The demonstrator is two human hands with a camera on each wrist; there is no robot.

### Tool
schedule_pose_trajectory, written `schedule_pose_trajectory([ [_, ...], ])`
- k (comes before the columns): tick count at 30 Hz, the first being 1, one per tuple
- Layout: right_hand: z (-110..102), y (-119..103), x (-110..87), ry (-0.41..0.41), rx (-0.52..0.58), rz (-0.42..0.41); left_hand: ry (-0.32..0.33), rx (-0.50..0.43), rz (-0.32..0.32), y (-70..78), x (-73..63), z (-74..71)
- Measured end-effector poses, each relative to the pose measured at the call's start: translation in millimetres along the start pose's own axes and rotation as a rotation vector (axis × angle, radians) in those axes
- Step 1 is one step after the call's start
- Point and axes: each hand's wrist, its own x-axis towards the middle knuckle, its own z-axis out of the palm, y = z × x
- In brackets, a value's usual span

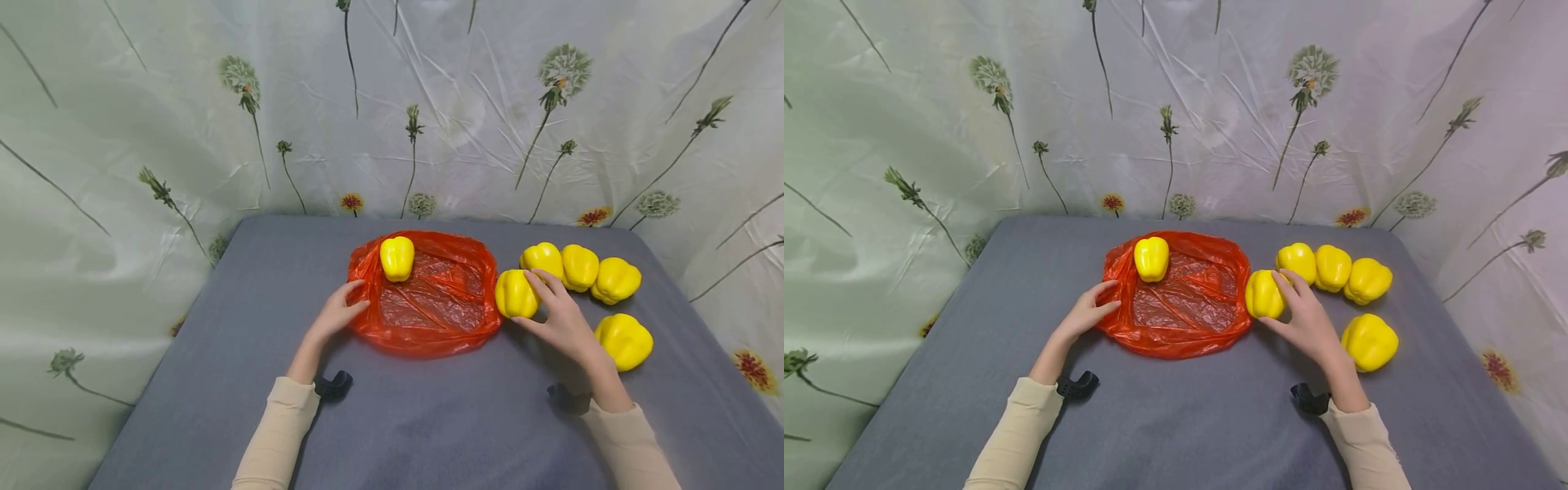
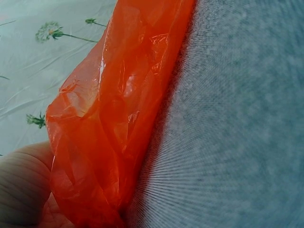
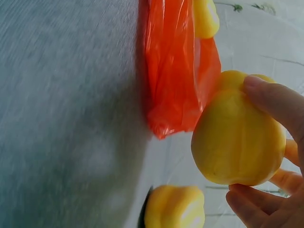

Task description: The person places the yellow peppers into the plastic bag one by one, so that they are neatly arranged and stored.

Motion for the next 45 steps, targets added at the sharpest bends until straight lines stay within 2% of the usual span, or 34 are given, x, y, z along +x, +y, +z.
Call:
schedule_pose_trajectory([
  [10, 12, -11, 9.9, -0.019, 0.004, -0.07, 0.002, -0.013, -0.007, -3.0, 0.4, 6.1],
  [20, 29, -31, 28.2, -0.08, 0.046, -0.12, 0.01, -0.044, -0.013, -2.4, -3.4, 2.3],
  [26, 40, -44, 40.6, -0.122, 0.071, -0.134, 0.011, -0.035, -0.005, -2.9, -4.4, -0.1],
  [33, 54, -55, 46.1, -0.164, 0.106, -0.139, 0.006, -0.021, -0.008, -3.2, -4.1, 0.3],
  [40, 67, -63, 52.0, -0.174, 0.137, -0.162, -0.001, -0.037, -0.033, -1.4, -0.5, 0.9],
  [45, 76, -69, 55.9, -0.176, 0.152, -0.18, -0.001, -0.024, -0.025, -1.0, 0.6, 0.7],
])
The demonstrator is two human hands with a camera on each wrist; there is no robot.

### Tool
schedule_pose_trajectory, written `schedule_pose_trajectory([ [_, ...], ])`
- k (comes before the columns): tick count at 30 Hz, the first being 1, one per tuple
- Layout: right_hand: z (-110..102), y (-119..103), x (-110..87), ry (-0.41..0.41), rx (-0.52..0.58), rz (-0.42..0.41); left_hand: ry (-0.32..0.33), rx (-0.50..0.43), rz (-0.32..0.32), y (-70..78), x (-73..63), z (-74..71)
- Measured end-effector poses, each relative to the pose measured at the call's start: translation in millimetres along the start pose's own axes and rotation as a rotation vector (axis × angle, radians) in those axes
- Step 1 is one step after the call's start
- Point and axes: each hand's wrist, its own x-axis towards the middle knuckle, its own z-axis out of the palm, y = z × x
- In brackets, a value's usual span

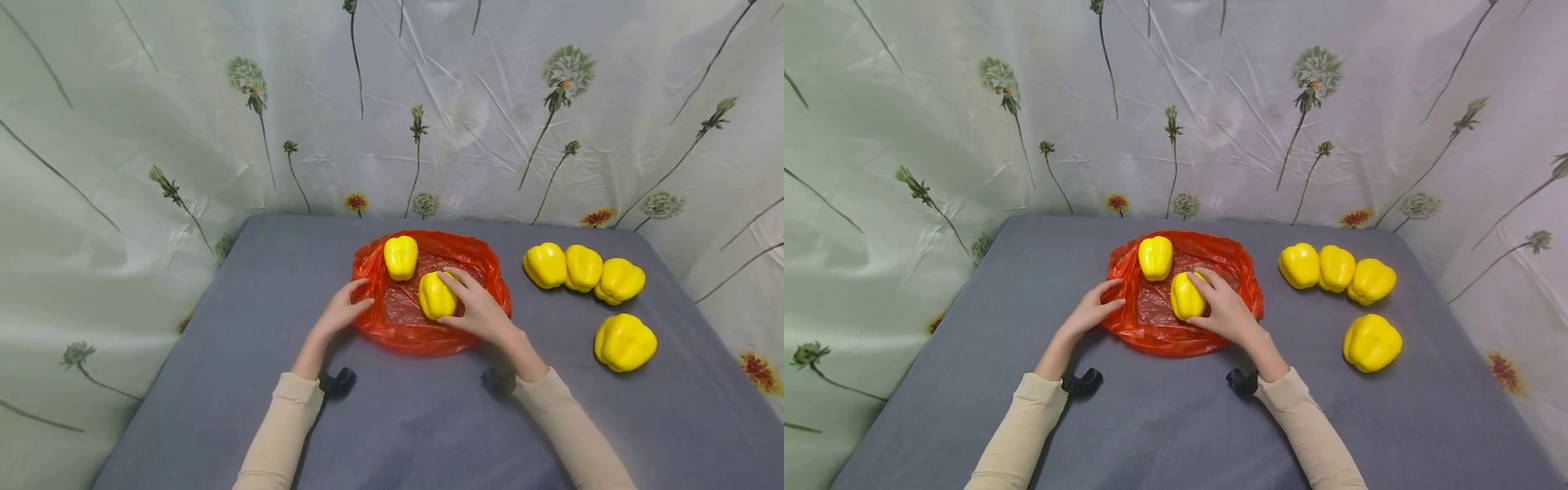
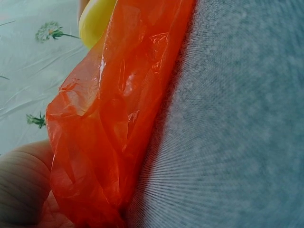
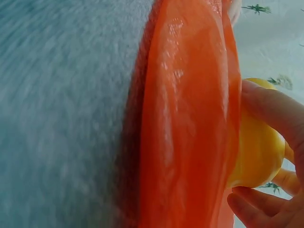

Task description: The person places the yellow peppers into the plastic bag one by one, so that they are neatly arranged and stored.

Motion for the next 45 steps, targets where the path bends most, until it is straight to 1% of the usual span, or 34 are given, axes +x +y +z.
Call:
schedule_pose_trajectory([
  [6, 8, -4, 5.7, -0.021, 0.002, 0.0, 0.002, 0.011, 0.014, 0.7, 1.2, 0.1],
  [13, 15, -12, 14.0, -0.031, -0.008, -0.021, 0.006, 0.014, 0.035, 0.9, 1.5, -0.4],
  [19, 23, -18, 17.0, -0.037, -0.004, -0.007, 0.001, 0.025, 0.053, 0.4, 1.1, 0.7],
  [24, 30, -21, 19.3, -0.038, 0.008, 0.011, 0.007, 0.022, 0.052, 2.2, -1.4, -0.6],
  [33, 35, -28, 23.6, -0.06, 0.012, 0.023, 0.002, 0.024, 0.044, 3.3, -1.1, -0.8],
  [38, 39, -31, 25.0, -0.044, -0.006, 0.021, 0.002, 0.032, 0.04, 3.4, -1.3, -0.3],
  [45, 42, -35, 28.2, -0.022, -0.05, -0.006, 0.004, 0.023, 0.036, 3.2, -2.0, 0.6],
])
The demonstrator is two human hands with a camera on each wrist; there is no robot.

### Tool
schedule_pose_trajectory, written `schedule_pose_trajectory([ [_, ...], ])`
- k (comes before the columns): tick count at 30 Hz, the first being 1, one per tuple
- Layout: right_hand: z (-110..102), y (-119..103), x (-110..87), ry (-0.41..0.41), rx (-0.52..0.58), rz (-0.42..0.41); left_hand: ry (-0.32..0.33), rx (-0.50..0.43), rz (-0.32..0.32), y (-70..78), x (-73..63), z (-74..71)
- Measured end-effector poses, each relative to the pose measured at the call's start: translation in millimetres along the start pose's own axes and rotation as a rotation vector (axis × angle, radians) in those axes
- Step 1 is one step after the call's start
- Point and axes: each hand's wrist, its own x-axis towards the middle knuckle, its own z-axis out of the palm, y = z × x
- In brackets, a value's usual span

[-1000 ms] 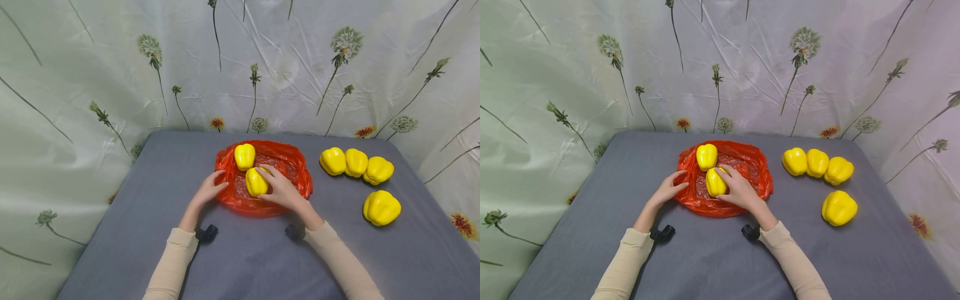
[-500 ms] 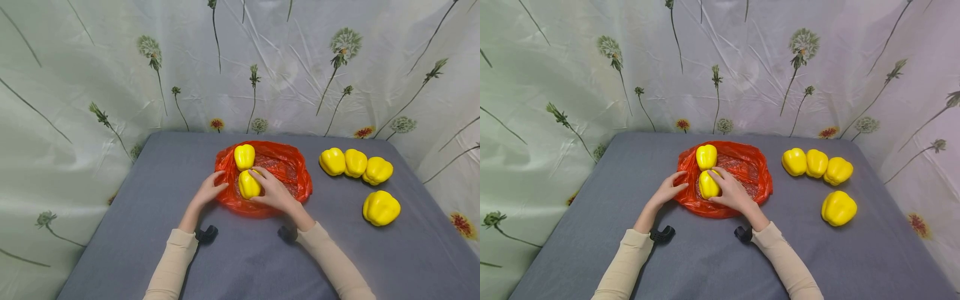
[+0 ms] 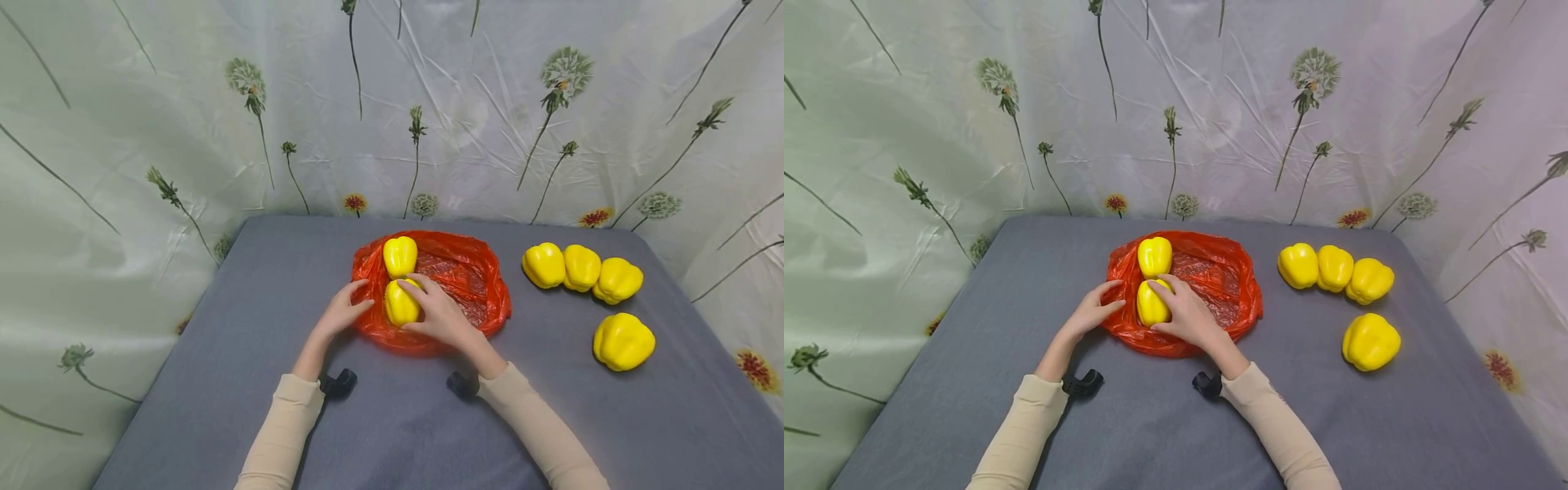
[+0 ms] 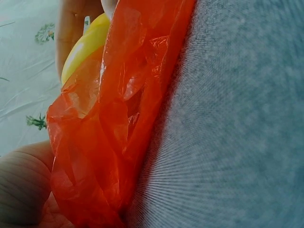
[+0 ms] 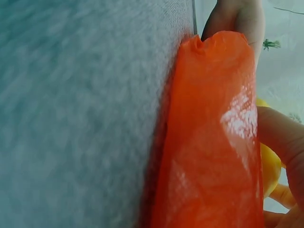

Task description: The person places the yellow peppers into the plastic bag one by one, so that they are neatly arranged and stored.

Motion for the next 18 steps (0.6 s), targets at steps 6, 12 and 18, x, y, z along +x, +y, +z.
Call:
schedule_pose_trajectory([
  [6, 2.2, -3.2, 1.8, 0.007, -0.021, 0.001, 0.003, 0.01, 0.01, -0.2, 0.2, -0.6],
  [12, 3.1, -2.7, 1.8, 0.017, -0.009, 0.002, 0.006, 0.017, 0.005, 0.3, 0.5, -1.3],
  [18, 2.1, -1.3, 0.3, 0.006, 0.01, 0.013, 0.0, 0.016, -0.008, -2.2, 1.2, -0.6],
])
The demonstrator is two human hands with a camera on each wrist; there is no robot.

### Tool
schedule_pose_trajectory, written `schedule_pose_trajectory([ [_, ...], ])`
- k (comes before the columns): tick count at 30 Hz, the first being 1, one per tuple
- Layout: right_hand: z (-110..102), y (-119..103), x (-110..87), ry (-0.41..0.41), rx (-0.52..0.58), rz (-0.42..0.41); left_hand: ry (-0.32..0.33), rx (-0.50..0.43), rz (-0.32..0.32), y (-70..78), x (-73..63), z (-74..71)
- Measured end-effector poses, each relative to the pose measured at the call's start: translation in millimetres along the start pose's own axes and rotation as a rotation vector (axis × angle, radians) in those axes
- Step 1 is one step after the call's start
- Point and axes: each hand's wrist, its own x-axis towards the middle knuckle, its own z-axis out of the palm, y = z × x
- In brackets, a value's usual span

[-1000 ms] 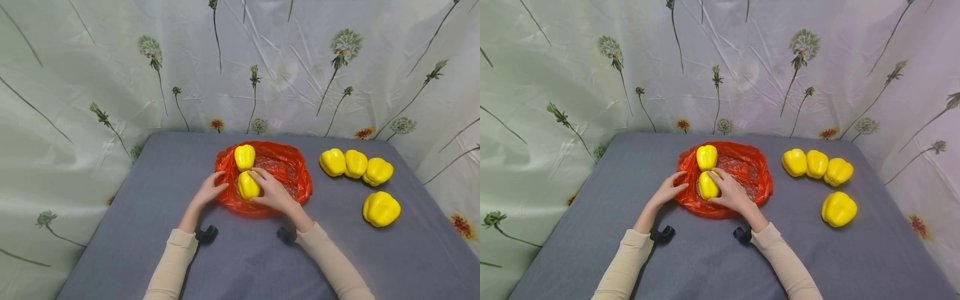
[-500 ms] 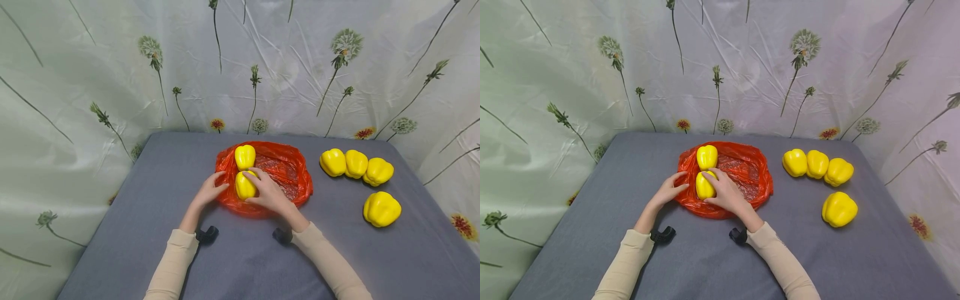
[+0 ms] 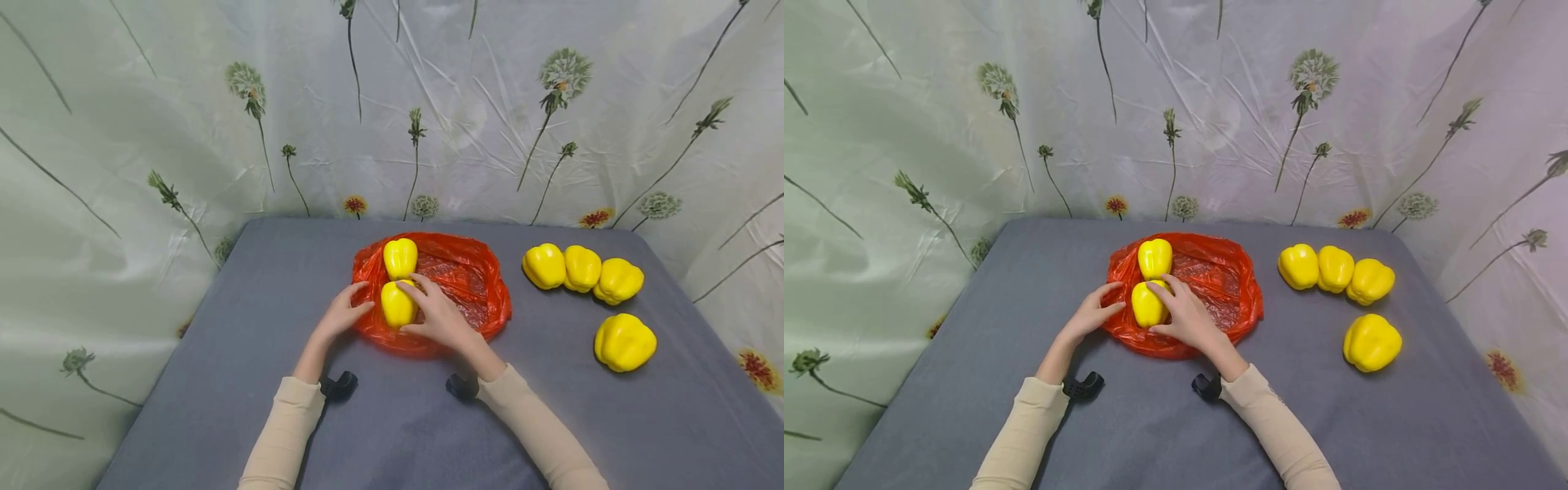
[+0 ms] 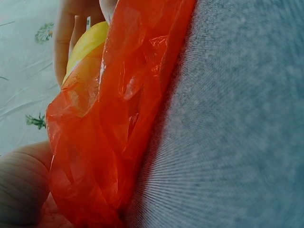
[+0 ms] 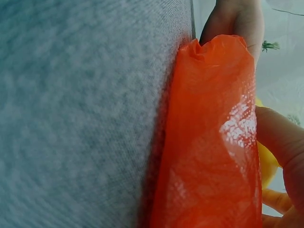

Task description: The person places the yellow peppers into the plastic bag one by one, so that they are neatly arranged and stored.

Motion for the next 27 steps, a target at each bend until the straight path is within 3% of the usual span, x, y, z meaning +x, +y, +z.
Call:
schedule_pose_trajectory([
  [12, -2, -1, -3.4, -0.043, 0.022, 0.02, -0.007, -0.022, -0.021, -2.6, -0.6, 2.1],
  [27, -18, 7, -16.7, -0.002, 0.015, 0.066, -0.015, -0.022, -0.009, -1.2, 0.7, 0.2],
])
